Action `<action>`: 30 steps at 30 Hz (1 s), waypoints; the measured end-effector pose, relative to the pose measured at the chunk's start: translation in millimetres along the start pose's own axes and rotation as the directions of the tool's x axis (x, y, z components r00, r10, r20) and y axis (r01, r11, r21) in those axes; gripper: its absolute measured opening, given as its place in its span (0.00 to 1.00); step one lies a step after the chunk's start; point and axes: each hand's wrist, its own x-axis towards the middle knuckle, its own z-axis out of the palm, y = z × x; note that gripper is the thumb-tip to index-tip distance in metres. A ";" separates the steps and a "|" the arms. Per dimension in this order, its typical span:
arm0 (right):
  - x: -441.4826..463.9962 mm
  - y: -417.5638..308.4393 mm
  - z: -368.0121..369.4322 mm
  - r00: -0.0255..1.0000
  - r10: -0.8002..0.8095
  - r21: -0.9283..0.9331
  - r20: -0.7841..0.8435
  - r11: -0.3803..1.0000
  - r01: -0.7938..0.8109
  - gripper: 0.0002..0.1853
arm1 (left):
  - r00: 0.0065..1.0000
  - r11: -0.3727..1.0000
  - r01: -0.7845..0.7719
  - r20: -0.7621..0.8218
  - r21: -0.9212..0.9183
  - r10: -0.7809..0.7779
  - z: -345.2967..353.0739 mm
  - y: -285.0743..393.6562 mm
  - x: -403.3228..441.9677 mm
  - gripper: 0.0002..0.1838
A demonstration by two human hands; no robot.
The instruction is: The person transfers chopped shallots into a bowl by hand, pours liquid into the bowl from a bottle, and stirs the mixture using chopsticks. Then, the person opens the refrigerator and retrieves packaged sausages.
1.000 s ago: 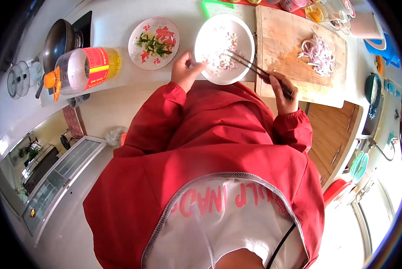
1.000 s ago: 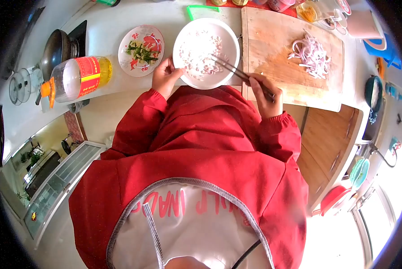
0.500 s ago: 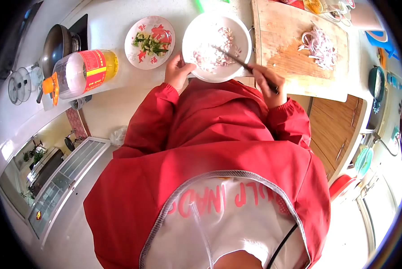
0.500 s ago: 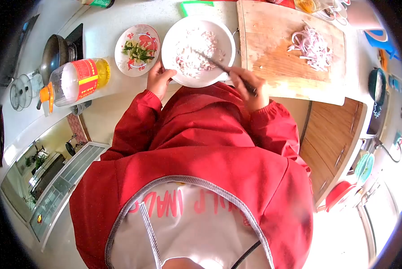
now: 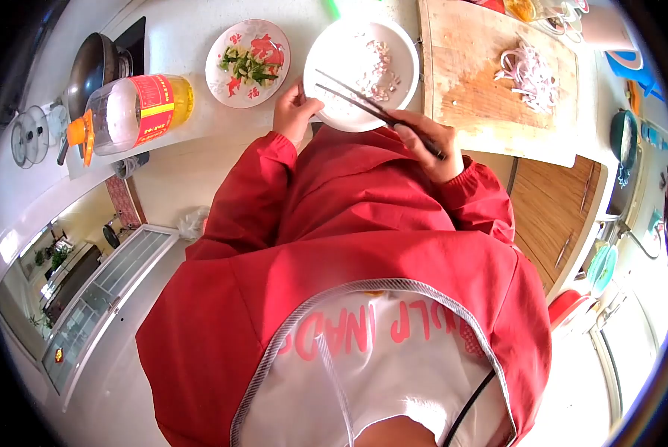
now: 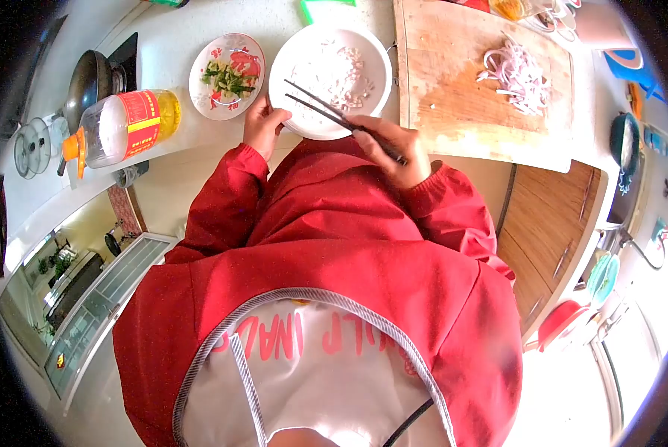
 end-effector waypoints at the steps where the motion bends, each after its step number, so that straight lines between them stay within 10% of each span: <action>1: -1.3 -1.5 -3.9 0.996 0.083 -0.083 0.044 0.993 -0.079 0.12 | 1.000 1.000 0.004 -0.004 -0.020 -0.004 -1.4 -3.5 0.4 0.19; 3: -3.8 -3.9 -3.1 0.990 0.121 -0.161 -0.073 0.978 -0.132 0.12 | 1.000 0.998 0.009 -0.016 -0.061 -0.010 2.7 -0.3 -1.8 0.19; 7: -3.3 -17.6 5.1 0.966 -0.244 -0.167 0.080 0.953 0.254 0.13 | 0.997 0.994 0.066 -0.033 -0.084 -0.069 2.6 0.4 -7.2 0.20; 24: -9.1 16.1 -32.8 0.991 0.136 -0.175 -0.018 0.975 -0.137 0.10 | 0.993 0.929 0.092 -0.031 -0.358 -0.111 2.1 -15.6 -5.4 0.20; 30: 9.9 0.7 -53.0 0.992 0.128 -0.031 0.002 0.991 -0.128 0.11 | 0.982 0.980 0.188 -0.038 0.070 -0.186 -13.1 -16.1 4.8 0.18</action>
